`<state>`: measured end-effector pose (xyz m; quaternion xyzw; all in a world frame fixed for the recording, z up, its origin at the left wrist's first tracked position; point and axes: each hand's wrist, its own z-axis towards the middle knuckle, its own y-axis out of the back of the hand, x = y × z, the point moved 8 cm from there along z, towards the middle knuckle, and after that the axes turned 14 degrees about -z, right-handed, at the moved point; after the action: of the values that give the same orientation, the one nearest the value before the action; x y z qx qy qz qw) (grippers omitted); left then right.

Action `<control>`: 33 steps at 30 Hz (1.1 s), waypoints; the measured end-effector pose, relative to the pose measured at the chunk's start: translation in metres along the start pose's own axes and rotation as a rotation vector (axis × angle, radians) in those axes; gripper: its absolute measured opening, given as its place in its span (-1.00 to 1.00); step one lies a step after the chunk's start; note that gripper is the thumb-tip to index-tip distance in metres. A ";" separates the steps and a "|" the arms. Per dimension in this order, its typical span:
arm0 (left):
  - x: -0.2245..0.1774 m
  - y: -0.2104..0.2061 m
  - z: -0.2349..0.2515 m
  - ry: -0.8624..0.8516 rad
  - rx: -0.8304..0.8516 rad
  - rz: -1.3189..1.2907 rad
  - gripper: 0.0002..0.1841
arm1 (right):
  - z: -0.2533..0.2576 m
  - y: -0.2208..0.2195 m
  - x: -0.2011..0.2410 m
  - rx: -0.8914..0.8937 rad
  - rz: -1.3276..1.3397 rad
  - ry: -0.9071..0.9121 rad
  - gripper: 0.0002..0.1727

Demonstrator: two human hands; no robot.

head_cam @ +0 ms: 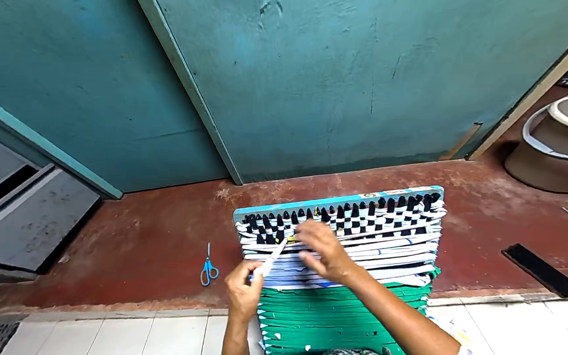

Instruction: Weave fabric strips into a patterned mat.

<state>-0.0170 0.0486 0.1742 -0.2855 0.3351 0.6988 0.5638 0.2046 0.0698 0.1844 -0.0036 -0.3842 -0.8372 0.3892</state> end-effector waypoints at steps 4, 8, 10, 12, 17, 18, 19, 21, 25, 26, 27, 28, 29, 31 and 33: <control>-0.023 -0.027 -0.018 -0.174 0.131 0.059 -0.82 | -0.011 -0.048 0.055 0.363 0.340 0.225 -0.62; -0.010 -0.023 -0.020 -0.079 0.154 -0.064 -0.83 | -0.019 -0.056 0.053 0.327 0.285 0.292 -0.77; 0.011 -0.025 -0.017 0.099 0.153 -0.186 -0.82 | -0.018 -0.058 0.047 0.231 0.191 0.271 -0.80; 0.038 -0.030 -0.012 0.312 0.143 -0.229 -0.84 | -0.016 -0.066 0.035 0.181 0.073 0.192 -0.84; 0.064 -0.052 0.004 0.324 0.285 0.269 -0.58 | -0.004 -0.089 0.015 0.317 -0.107 0.052 -0.80; 0.064 -0.055 0.007 0.322 0.308 0.349 -0.55 | -0.002 -0.092 0.016 0.321 -0.126 0.074 -0.79; 0.065 -0.057 0.010 0.312 0.319 0.402 -0.54 | 0.000 -0.095 0.019 0.329 -0.136 0.104 -0.79; 0.066 -0.059 0.014 0.303 0.342 0.465 -0.55 | -0.001 -0.102 0.025 0.371 -0.164 0.136 -0.79; 0.066 -0.061 0.018 0.308 0.407 0.540 -0.56 | -0.001 -0.106 0.027 0.339 -0.242 0.072 -0.83; 0.067 -0.061 0.017 0.312 0.412 0.557 -0.56 | -0.001 -0.105 0.027 0.316 -0.253 0.056 -0.84; 0.068 -0.062 0.017 0.322 0.421 0.587 -0.56 | -0.002 -0.105 0.025 0.303 -0.266 0.040 -0.84; 0.069 -0.063 0.016 0.341 0.432 0.628 -0.55 | -0.002 -0.104 0.023 0.296 -0.286 0.031 -0.84; 0.070 -0.064 0.014 0.366 0.444 0.681 -0.55 | -0.003 -0.105 0.020 0.300 -0.307 0.033 -0.84; 0.071 -0.064 0.011 0.439 0.483 0.823 -0.54 | -0.003 -0.107 0.017 0.331 -0.368 0.043 -0.83; 0.071 -0.065 0.008 0.472 0.494 0.915 -0.53 | -0.004 -0.110 0.014 0.419 -0.425 0.011 -0.80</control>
<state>0.0318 0.1066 0.1141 -0.1196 0.6949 0.6900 0.1637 0.1243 0.1024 0.1154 0.1621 -0.5386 -0.8023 0.1997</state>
